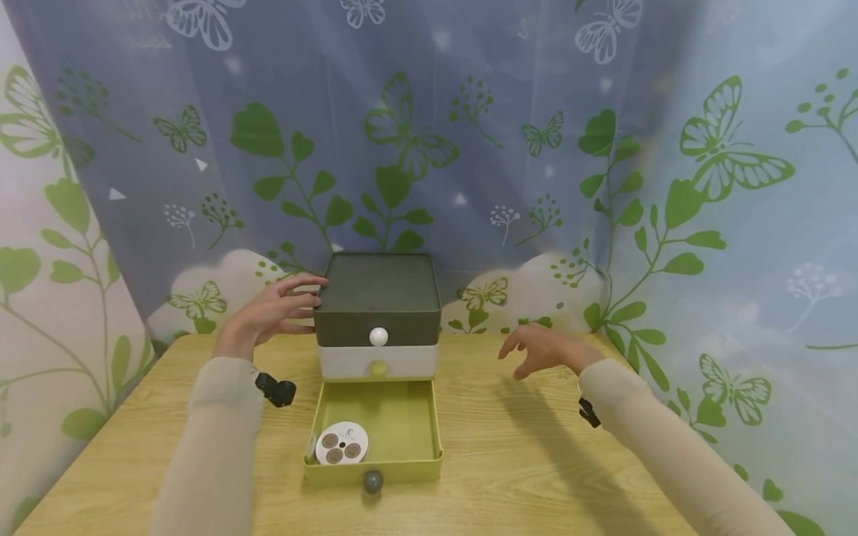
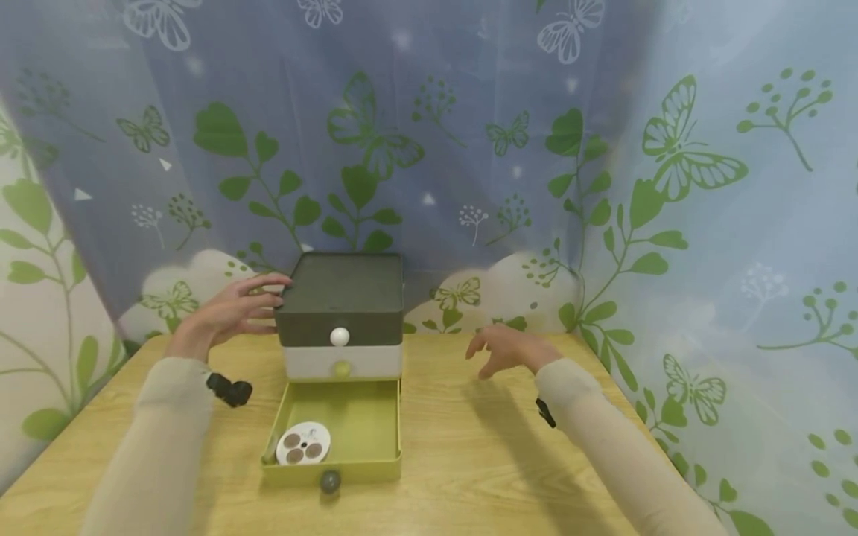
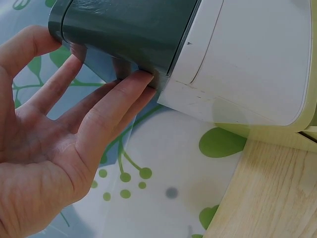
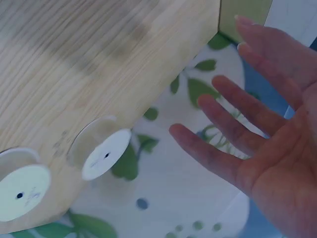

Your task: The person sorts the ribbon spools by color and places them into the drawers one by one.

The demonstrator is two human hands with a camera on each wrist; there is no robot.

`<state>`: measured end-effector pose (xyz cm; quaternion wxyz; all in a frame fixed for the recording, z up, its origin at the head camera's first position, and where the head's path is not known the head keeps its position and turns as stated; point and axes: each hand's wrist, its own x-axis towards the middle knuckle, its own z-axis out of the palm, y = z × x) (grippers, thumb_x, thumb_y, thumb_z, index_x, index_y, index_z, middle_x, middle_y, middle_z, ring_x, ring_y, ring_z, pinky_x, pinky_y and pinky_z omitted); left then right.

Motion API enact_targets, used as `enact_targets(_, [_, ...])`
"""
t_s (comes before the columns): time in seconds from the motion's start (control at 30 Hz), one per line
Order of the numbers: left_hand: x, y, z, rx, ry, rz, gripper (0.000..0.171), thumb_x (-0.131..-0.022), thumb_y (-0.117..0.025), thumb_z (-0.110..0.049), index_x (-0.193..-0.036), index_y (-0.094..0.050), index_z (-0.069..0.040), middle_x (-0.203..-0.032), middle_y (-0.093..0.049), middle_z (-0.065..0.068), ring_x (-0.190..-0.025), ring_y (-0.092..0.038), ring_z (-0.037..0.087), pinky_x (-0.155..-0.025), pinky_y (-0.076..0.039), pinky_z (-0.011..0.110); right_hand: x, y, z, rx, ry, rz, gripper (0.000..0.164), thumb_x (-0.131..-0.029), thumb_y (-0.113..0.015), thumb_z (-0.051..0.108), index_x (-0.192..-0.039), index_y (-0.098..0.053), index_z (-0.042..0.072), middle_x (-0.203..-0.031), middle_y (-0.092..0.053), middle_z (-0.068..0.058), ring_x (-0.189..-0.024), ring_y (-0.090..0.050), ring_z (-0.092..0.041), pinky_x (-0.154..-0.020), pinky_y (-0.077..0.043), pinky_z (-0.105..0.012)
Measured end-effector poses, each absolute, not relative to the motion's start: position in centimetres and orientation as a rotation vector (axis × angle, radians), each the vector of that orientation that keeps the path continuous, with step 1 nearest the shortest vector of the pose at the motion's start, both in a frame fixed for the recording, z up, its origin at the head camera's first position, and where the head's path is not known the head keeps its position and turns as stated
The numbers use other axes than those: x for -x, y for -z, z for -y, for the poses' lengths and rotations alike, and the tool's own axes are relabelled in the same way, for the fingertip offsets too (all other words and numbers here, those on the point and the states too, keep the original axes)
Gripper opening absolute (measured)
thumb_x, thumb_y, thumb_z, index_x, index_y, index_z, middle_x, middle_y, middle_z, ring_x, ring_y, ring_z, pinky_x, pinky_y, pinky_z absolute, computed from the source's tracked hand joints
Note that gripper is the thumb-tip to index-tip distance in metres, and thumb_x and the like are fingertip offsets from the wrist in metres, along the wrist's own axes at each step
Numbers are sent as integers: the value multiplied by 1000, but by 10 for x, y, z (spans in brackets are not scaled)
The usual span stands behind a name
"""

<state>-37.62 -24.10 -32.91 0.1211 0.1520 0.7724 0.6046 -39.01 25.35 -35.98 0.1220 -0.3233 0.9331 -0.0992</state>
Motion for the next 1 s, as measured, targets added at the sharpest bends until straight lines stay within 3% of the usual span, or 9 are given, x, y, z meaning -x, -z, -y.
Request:
enact_targets(0.27, [377,330,241,-439,-1766,-2262,60,-108,-56,-23,-161,-32,-11,-163,-24,24,-150,-31,51,-109,-50,56,399,365,-293,769,330,-2752,46,-85,-84,11,-128,-72,3,-143,-61,-24,-131,-55,-52,-105,-51,-60])
enact_targets(0.6, [378,331,242,-434,-1765,-2277,58,-108,-55,-24,-161,-34,-12,-160,-28,23,-148,-35,50,-107,-53,54,402,379,-333,696,396,-2756,47,-84,-83,6,-128,-69,-3,-137,-65,-24,-127,-58,-52,-105,-51,-60])
enact_targets(0.8, [378,330,242,-428,-1764,-2283,56,-108,-55,-23,-160,-35,-12,-156,-32,22,-146,-38,49,-105,-54,52,399,382,-346,680,408,-2785,46,-79,-85,5,-123,-73,-2,-132,-68,-25,-121,-60,-56,-99,-55,-59])
enact_targets(1.0, [379,331,242,-410,-1767,-2269,57,-108,-55,-23,-160,-34,-13,-162,-27,21,-147,-37,48,-107,-54,52,397,390,-360,571,351,-2795,45,-80,-86,7,-124,-74,3,-136,-66,-24,-122,-60,-53,-94,-57,-57])
